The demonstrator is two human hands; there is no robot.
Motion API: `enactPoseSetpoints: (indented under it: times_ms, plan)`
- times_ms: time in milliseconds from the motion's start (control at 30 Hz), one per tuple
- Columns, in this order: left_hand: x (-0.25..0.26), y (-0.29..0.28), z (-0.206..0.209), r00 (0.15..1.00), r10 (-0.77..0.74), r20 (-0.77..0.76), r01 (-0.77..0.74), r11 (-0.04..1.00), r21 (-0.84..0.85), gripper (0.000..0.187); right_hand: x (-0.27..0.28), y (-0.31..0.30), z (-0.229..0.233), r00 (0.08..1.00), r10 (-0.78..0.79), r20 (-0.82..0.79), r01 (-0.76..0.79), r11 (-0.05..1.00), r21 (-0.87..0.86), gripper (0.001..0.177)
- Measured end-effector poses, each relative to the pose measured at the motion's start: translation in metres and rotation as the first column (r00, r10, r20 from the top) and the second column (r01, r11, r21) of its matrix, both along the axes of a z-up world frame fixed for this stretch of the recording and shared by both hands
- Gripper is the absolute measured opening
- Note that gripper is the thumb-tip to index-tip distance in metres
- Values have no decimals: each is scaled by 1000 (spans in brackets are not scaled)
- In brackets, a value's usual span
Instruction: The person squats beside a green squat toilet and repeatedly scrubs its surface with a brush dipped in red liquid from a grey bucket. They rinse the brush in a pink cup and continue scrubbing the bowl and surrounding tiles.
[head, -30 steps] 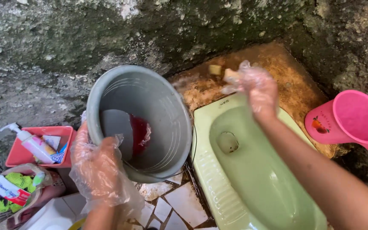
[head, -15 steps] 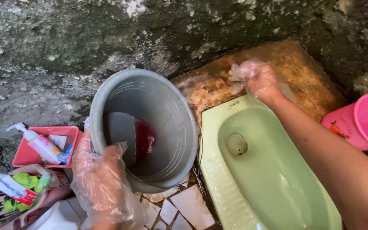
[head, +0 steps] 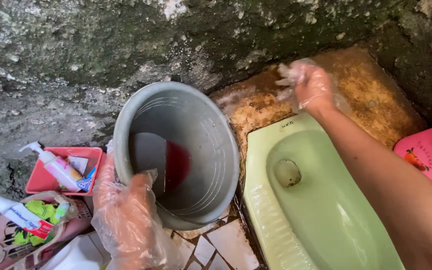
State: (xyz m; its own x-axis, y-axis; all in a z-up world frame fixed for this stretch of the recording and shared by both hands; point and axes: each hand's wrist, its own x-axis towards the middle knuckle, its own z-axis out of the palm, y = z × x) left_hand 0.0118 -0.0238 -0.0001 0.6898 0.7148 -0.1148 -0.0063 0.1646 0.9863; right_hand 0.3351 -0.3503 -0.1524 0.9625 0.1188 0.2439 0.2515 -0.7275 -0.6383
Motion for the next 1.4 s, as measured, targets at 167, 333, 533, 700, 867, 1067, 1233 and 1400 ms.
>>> enactPoseSetpoints:
  times_ms: [167, 333, 533, 700, 867, 1067, 1233, 1400]
  plan:
    - [0, 2, -2, 995, 48, -82, -51, 998, -31, 67, -10, -19, 32, 922, -174, -345, 267, 932, 244, 16]
    - [0, 0, 2, 998, 29, -52, -28, 999, 18, 62, -29, -48, 56, 994, -108, 13, 108, 967, -229, 15]
    - [-5, 0, 7, 997, 11, -73, -4, 996, 94, 59, -51, -78, 43, 877, 143, -459, 380, 379, 844, 16]
    - [-9, 2, 10, 1000, -20, 0, 20, 988, 151, 56, -39, -119, -17, 979, -164, 125, 136, 969, 206, 27]
    - [-12, 4, 13, 998, 29, -47, -12, 946, 324, 56, -136, -75, 32, 954, -257, -153, 297, 868, 398, 31]
    - [-19, 12, 5, 993, 19, 112, -47, 967, 251, 56, -208, -62, 7, 904, -111, -414, 417, 447, 791, 17]
    - [-22, 23, -1, 966, -22, 258, -54, 958, 283, 56, -256, -57, 16, 873, -8, -487, 473, 253, 844, 23]
    - [-23, 34, -11, 978, 45, 204, -98, 960, 262, 55, -291, -47, 20, 853, 78, -515, 501, 152, 852, 33]
